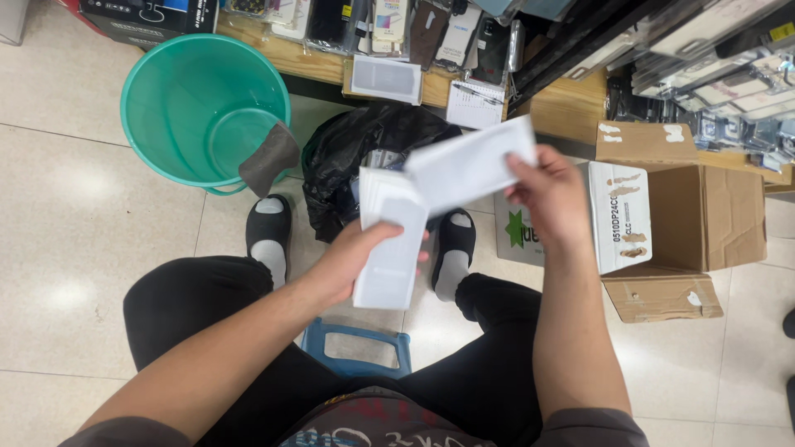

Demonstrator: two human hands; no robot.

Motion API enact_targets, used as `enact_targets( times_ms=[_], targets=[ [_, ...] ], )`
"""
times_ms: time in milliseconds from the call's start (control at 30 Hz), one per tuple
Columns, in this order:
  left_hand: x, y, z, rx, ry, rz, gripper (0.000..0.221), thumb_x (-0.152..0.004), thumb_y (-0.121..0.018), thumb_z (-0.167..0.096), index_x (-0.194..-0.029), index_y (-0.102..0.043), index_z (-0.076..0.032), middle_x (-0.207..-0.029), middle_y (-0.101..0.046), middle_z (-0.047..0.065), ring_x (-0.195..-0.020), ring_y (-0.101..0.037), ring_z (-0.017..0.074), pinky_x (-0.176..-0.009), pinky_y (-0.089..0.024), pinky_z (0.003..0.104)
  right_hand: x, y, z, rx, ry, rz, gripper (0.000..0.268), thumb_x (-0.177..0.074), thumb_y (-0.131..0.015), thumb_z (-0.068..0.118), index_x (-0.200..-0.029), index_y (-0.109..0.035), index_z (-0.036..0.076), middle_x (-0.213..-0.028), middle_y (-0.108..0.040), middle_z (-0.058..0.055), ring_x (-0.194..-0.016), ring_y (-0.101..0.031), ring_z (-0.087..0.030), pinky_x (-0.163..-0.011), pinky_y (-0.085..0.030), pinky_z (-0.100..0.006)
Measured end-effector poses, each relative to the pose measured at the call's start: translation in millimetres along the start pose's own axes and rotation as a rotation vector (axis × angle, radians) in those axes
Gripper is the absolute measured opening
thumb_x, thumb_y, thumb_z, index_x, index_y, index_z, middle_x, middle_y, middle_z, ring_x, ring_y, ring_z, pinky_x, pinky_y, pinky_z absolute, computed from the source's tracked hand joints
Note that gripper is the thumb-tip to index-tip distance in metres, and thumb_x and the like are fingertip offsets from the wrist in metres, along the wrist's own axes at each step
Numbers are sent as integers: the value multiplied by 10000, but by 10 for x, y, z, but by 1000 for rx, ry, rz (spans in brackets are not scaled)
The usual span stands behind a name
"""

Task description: The person removes a screen protector from a white paper envelope, wipes its surface by hand, and slides it back into the envelope before placing the item aside and picking up another.

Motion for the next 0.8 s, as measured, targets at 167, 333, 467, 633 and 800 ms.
enact_targets(
  times_ms=[167, 333, 467, 633, 800],
  targets=[
    [24, -40, 62, -265, 29, -48, 597, -789, -778, -261, -1258, -589, 55, -1088, -689, 244, -1020, -715, 350, -869, -583, 504, -524, 194, -276, -276, -117, -187, 202, -1003, -731, 158, -1125, -601, 63, -866, -688, -47, -689, -719, -139, -609, -607, -217],
    [60, 39, -28, -340, 10, -163, 658, -661, -872, -356, -1189, -724, 8, -1045, -748, 192, -1004, -725, 278, -841, -566, 394, -1584, 193, -1500, -331, -230, -231, 187, -996, -727, 115, -1078, -560, 122, -837, -627, -28, -723, -722, -183, -625, -626, -245],
    [-117, 278, 53, -205, 50, -145, 576, -702, -801, -249, -1217, -736, 2, -1077, -776, 201, -1000, -742, 303, -852, -574, 419, -2102, -404, -2232, -415, -363, -221, 278, -951, -760, 63, -983, -509, 176, -806, -621, -51, -679, -696, -199, -540, -574, -262],
    [-265, 441, 106, -134, 70, -162, 466, -707, -769, -165, -1155, -764, -38, -1040, -801, 131, -930, -740, 242, -830, -561, 368, -2431, -1060, -2382, -374, -439, -208, 201, -958, -753, 91, -1082, -598, 122, -830, -633, -80, -686, -665, -190, -533, -541, -265],
    [-274, 405, 27, -5, 42, -51, 389, -770, -766, -100, -1140, -787, 18, -1017, -814, 156, -927, -751, 252, -833, -583, 378, -2714, -1288, -2467, -335, -486, -218, 308, -944, -735, 58, -1234, -629, 64, -931, -673, -106, -802, -697, -208, -663, -578, -259]
  ],
)
Point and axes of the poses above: each hand's wrist, its own x-axis away from the middle knuckle, its own y-axis out of the back of the hand, z = x × y, the point moved 7 cm from there along -x, towards the middle knuckle
